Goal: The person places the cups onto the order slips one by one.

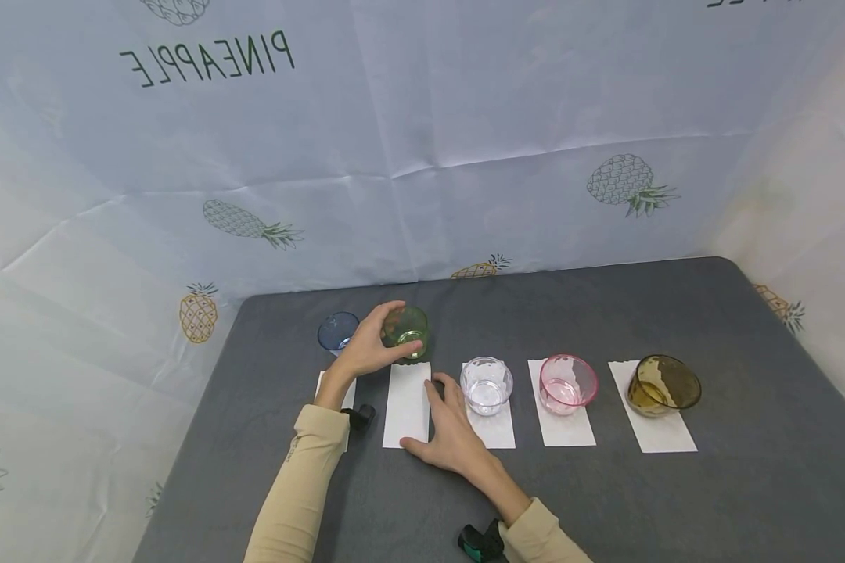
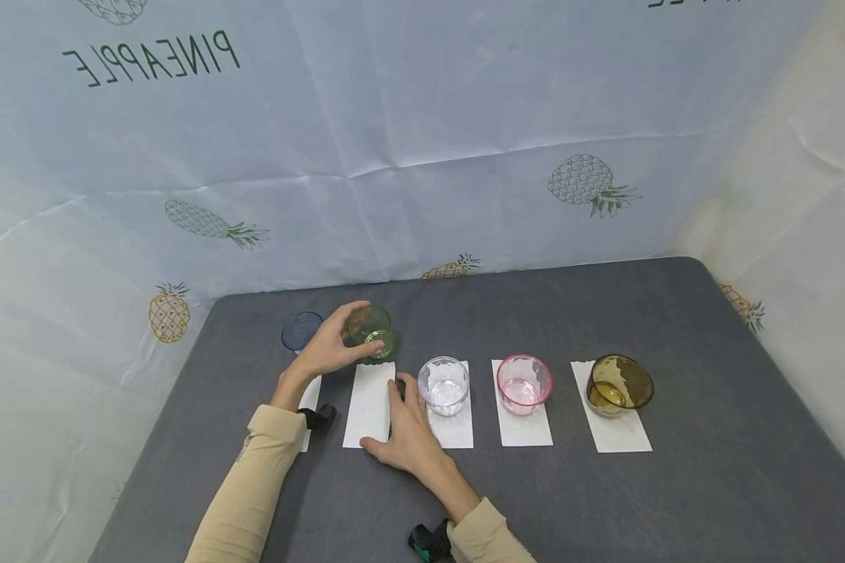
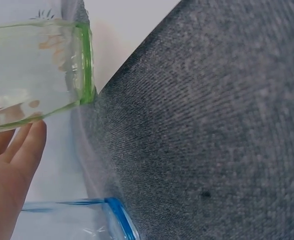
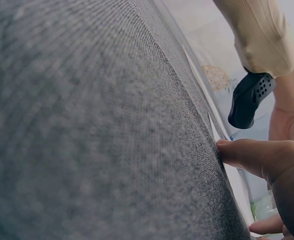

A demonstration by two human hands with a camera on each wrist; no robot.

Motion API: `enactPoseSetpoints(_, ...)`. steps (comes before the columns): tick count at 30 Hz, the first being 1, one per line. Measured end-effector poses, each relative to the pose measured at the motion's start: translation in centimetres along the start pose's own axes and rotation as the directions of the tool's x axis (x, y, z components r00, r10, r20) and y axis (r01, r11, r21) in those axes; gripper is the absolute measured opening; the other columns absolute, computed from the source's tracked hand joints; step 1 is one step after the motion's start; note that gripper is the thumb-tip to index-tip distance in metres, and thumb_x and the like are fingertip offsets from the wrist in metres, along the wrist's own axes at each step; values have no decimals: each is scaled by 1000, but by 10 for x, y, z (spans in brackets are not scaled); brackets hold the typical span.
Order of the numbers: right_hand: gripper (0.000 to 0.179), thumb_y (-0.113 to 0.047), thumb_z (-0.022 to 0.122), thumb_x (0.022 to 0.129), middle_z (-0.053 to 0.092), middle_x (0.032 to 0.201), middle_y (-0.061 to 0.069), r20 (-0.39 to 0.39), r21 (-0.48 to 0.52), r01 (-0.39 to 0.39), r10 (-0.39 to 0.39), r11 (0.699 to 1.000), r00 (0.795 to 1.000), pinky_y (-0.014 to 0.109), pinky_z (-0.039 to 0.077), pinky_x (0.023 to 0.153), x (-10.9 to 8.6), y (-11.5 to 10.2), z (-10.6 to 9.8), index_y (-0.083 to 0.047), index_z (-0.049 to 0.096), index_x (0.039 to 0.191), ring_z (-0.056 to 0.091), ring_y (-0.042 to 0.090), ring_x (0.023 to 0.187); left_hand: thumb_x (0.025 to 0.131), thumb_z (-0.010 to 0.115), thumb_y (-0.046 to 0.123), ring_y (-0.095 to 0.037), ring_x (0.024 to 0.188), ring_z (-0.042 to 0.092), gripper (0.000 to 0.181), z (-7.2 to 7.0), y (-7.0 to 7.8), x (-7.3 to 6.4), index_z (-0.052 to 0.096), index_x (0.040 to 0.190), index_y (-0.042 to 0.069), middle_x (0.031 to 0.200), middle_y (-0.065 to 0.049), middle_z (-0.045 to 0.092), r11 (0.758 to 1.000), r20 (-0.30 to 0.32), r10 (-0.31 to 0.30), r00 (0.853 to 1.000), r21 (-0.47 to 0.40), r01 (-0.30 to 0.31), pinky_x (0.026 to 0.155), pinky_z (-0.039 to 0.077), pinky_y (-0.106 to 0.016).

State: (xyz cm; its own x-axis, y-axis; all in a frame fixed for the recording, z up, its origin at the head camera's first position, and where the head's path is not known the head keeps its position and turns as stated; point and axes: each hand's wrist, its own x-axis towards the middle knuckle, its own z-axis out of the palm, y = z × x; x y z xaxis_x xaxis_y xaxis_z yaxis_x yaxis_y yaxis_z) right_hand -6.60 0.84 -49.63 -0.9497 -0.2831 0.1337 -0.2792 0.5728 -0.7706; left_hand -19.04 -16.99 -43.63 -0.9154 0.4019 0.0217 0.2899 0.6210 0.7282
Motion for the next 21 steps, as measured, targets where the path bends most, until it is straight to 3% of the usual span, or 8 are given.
enactPoseSetpoints(11, 92, -28, 89, 75, 34, 153, 31, 7, 13, -14, 14, 1000, 1000, 66, 37, 114, 1, -1, 0, 16, 45, 144, 31, 51, 145, 91, 78, 30, -40, 136, 53, 81, 0, 0, -1, 38, 156, 4, 152, -20, 48, 999, -19, 33, 999, -14, -34, 109, 48, -56)
enactPoseSetpoints(21, 92, -27, 89, 76, 35, 153, 30, 12, 13, -20, 20, 1000, 1000, 64, 38, 114, 0, -2, -1, 15, 45, 144, 31, 49, 145, 89, 80, 27, -39, 137, 53, 80, -11, 17, -12, 40, 156, 10, 152, -16, 50, 997, -41, 67, 997, -43, -69, 110, 47, -60)
